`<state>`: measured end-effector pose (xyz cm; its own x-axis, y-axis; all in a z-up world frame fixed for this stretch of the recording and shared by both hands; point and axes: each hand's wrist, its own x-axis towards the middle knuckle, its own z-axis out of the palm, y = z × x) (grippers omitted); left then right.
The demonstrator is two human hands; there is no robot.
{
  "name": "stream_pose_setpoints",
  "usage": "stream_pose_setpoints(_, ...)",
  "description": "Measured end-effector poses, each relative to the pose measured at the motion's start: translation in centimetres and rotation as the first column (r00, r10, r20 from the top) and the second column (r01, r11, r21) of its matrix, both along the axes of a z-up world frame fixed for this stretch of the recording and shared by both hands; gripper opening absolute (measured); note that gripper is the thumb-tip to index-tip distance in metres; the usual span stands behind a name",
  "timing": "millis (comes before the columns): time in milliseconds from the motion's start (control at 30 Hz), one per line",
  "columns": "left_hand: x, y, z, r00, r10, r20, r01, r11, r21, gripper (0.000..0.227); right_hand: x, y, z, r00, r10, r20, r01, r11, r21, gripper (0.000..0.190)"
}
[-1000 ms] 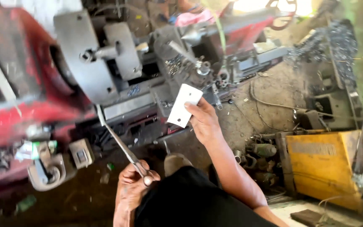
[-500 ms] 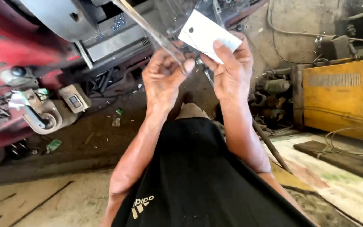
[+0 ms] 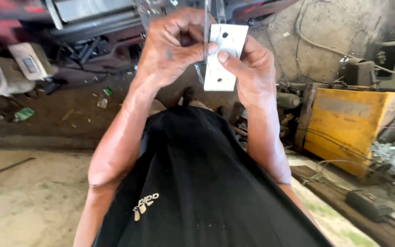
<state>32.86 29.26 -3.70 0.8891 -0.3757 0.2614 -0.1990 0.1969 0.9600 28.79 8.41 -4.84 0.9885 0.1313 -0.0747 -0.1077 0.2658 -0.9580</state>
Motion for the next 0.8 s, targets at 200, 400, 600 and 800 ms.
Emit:
stream_pose_setpoints(200, -3.1, -0.2, 2.3, 0.997, 0.020, -0.080, 0.007, 0.947, 0.321, 0.022, 1.5, -3.9, -0.7, 0.990, -0.136, 0.035, 0.133, 0.988, 0.085, 0.027)
stream_pose_setpoints(400, -7.3, 0.5, -0.5, 0.933, 0.098, -0.345, 0.106, 0.844, 0.526, 0.016, 2.1, -4.4, -0.8, 0.979, -0.183, 0.094, 0.175, 0.981, 0.086, 0.026)
stream_pose_setpoints(600, -8.1, 1.5, 0.0, 0.887, 0.159, -0.434, 0.171, 0.759, 0.628, 0.043, 2.8, -1.6, -1.1, 0.979, -0.168, 0.116, 0.166, 0.986, 0.031, 0.029)
stream_pose_setpoints(800, -8.3, 2.4, -1.1, 0.957, 0.174, -0.232, 0.049, 0.690, 0.722, 0.040, 3.4, 2.4, -0.5, 0.952, -0.117, 0.283, 0.158, 0.979, -0.126, 0.022)
